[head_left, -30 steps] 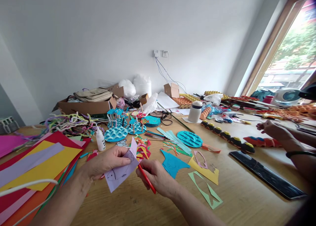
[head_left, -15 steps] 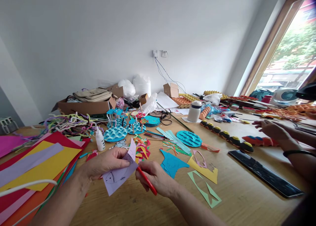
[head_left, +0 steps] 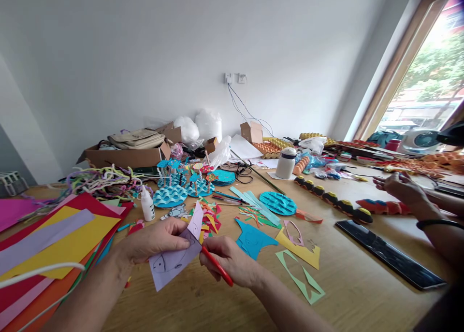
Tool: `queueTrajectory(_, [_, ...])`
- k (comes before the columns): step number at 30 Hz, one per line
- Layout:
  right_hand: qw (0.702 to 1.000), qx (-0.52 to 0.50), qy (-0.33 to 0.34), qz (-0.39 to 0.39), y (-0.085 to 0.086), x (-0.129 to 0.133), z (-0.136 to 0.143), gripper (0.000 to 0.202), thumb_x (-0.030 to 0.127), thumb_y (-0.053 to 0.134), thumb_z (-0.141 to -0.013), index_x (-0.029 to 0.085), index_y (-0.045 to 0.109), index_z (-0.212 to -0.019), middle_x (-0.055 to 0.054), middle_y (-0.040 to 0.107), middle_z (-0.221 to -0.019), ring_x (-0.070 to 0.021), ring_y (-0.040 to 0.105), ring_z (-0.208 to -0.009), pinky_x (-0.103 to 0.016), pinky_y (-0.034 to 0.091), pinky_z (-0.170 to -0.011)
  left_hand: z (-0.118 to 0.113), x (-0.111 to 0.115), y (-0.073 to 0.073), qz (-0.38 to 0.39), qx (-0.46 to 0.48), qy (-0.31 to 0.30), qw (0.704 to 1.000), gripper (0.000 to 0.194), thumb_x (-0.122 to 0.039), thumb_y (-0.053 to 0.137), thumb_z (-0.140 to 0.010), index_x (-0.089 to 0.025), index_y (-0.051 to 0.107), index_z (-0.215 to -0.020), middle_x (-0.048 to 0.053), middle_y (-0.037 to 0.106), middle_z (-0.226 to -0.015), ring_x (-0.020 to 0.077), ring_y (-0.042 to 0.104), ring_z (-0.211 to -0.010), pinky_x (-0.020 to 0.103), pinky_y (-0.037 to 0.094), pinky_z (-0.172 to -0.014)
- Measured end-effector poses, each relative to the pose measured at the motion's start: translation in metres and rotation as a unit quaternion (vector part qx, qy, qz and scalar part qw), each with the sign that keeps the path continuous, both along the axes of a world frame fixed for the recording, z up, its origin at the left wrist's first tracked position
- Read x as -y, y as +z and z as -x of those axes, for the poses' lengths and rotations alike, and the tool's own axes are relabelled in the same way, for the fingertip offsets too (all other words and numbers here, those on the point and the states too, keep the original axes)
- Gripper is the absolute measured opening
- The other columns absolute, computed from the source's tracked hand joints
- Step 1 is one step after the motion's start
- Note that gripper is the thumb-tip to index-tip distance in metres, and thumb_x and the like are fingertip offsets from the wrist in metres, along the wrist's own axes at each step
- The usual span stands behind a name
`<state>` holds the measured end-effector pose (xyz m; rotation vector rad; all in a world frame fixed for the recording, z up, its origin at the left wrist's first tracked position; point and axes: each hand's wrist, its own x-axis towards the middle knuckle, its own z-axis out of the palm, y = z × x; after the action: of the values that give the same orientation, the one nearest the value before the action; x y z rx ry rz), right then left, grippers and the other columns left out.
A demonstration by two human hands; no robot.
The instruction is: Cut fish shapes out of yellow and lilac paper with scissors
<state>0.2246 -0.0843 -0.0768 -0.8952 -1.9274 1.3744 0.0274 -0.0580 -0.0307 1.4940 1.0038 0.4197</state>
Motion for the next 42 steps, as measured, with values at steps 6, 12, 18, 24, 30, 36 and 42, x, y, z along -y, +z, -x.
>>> queueTrajectory(6, [1.000,0.011,0.001,-0.018,-0.001,-0.001,0.000,0.025,0.026,0.049,-0.082,0.016,0.044,-0.059,0.006,0.039,-0.047,-0.0049,0.034,-0.042,-0.017,0.023,-0.039,0.003,-0.001,-0.003,-0.004,0.005,-0.024,1.000,0.016,-0.023,0.063,-0.065,-0.016,0.065,-0.079,-0.004,0.058,-0.069,0.0105,0.047,-0.060,0.021,0.033,-0.055])
queueTrajectory(12, [0.994,-0.030,0.053,0.092,-0.001,-0.003,-0.006,0.024,0.033,0.053,-0.079,0.016,0.050,-0.063,0.006,0.044,-0.045,-0.0058,0.038,-0.037,-0.017,0.026,-0.036,0.005,-0.001,0.000,-0.019,-0.006,-0.038,0.999,0.007,-0.023,0.065,-0.063,-0.016,0.065,-0.064,-0.005,0.051,-0.056,0.0073,0.038,-0.049,0.020,0.023,-0.044])
queueTrajectory(18, [0.978,-0.186,-0.019,0.088,-0.004,-0.016,-0.016,0.042,0.055,0.055,-0.075,0.017,0.048,-0.059,0.006,0.043,-0.039,-0.0062,0.033,-0.037,-0.020,0.025,-0.042,0.014,-0.003,0.008,-0.044,0.030,0.027,0.998,0.015,-0.032,0.066,-0.067,-0.019,0.061,-0.071,-0.005,0.051,-0.059,0.0088,0.043,-0.051,0.020,0.031,-0.048])
queueTrajectory(24, [0.963,-0.233,-0.107,0.079,-0.009,-0.023,-0.009,0.034,0.045,0.067,-0.069,0.017,0.049,-0.078,0.003,0.054,-0.065,-0.0079,0.044,-0.051,-0.020,0.032,-0.049,-0.005,-0.003,0.005,-0.099,0.053,0.098,0.989,0.015,-0.031,0.064,-0.067,-0.019,0.057,-0.073,-0.005,0.054,-0.063,0.0110,0.048,-0.059,0.022,0.036,-0.057])
queueTrajectory(30, [0.952,-0.258,-0.095,0.135,-0.012,-0.016,0.004,0.043,0.029,0.080,-0.051,0.018,0.047,-0.076,0.004,0.053,-0.068,-0.0101,0.049,-0.060,-0.021,0.038,-0.057,-0.024,-0.004,-0.010,-0.141,0.070,0.126,0.979,0.015,-0.032,0.058,-0.071,-0.020,0.051,-0.078,-0.005,0.053,-0.070,0.0123,0.051,-0.065,0.025,0.041,-0.064])
queueTrajectory(36, [0.929,-0.294,-0.207,0.085,-0.008,-0.022,-0.003,0.032,0.024,0.074,-0.054,0.018,0.049,-0.073,0.005,0.052,-0.060,-0.0095,0.044,-0.052,-0.021,0.035,-0.050,-0.023,-0.005,-0.008,-0.180,0.022,0.118,0.976,0.024,-0.043,0.042,-0.080,-0.021,0.048,-0.086,0.001,0.058,-0.081,0.0165,0.057,-0.078,0.029,0.045,-0.073])
queueTrajectory(42, [0.882,-0.347,-0.317,0.036,-0.010,-0.041,-0.023,0.029,0.025,0.069,-0.058,0.019,0.048,-0.077,0.005,0.051,-0.066,-0.0089,0.043,-0.054,-0.022,0.034,-0.051,-0.025,-0.012,-0.034,-0.230,-0.172,0.040,0.957,0.009,-0.029,0.057,-0.066,-0.020,0.055,-0.068,0.001,0.061,-0.070,0.0233,0.058,-0.078,0.033,0.041,-0.071])
